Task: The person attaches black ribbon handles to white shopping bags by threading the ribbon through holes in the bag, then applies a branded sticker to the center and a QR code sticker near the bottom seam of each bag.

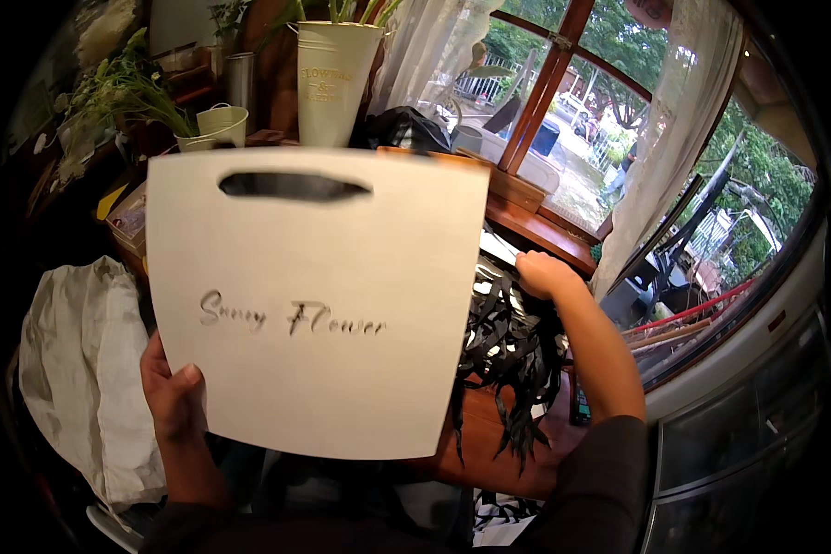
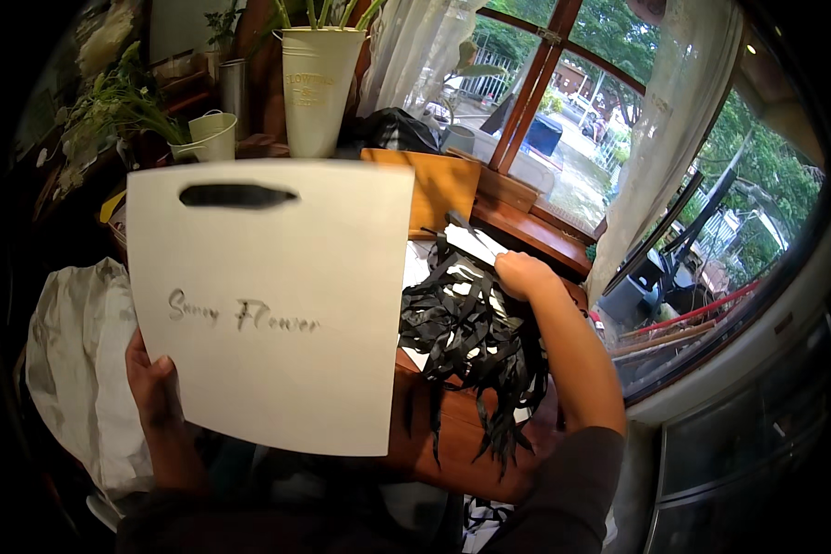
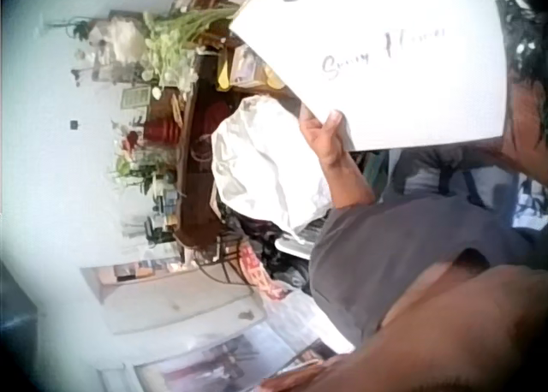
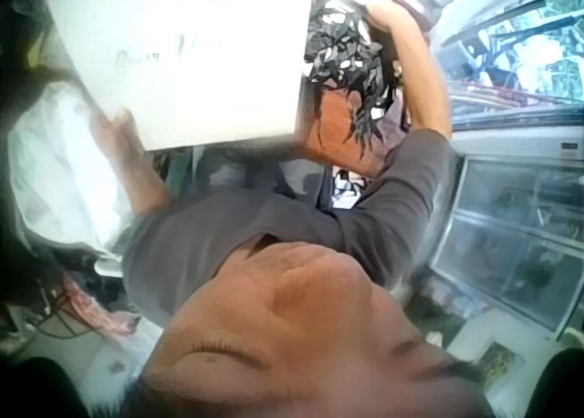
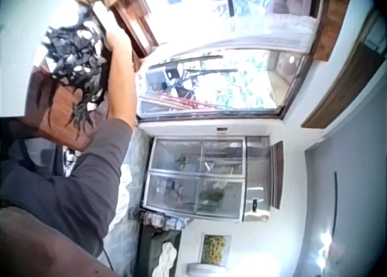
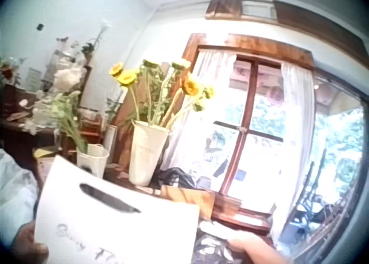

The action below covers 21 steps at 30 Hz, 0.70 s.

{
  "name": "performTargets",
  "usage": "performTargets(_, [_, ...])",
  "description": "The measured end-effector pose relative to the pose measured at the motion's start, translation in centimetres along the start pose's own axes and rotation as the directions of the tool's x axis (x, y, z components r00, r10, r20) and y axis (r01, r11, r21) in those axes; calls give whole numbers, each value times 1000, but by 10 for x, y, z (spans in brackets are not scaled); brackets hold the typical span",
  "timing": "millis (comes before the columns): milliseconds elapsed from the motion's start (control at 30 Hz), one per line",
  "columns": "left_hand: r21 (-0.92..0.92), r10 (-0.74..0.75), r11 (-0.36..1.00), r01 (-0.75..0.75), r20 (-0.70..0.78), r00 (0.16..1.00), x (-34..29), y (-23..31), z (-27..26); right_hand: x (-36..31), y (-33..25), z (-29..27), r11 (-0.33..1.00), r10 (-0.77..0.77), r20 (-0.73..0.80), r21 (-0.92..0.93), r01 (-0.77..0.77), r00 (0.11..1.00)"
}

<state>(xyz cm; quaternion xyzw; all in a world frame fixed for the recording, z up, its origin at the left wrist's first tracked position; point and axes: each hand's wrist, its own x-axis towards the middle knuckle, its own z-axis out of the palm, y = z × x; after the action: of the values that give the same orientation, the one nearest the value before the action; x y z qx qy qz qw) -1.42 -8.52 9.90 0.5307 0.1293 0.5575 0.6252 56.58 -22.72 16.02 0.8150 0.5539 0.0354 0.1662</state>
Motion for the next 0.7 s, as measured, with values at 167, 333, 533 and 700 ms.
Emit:
performTargets(167, [-6, -307, 950, 312, 156, 939, -37, -47, -18, -73, -59, -36, 996, -60, 3, -71, 61, 998])
performTargets(333, [-25, -459, 868, 497, 345, 819, -61, -87, -7, -139, -93, 62, 927, -247, -235, -340, 158, 940])
performTargets(533, [-45, -496, 831, 554, 392, 775, -70, -103, -14, -152, -99, 72, 996, -86, -520, -47, 72, 850])
performTargets(700, [-28, -538, 794, 607, 432, 724, -83, -132, -3, -126, -82, 112, 999, 32, -572, -15, -49, 820])
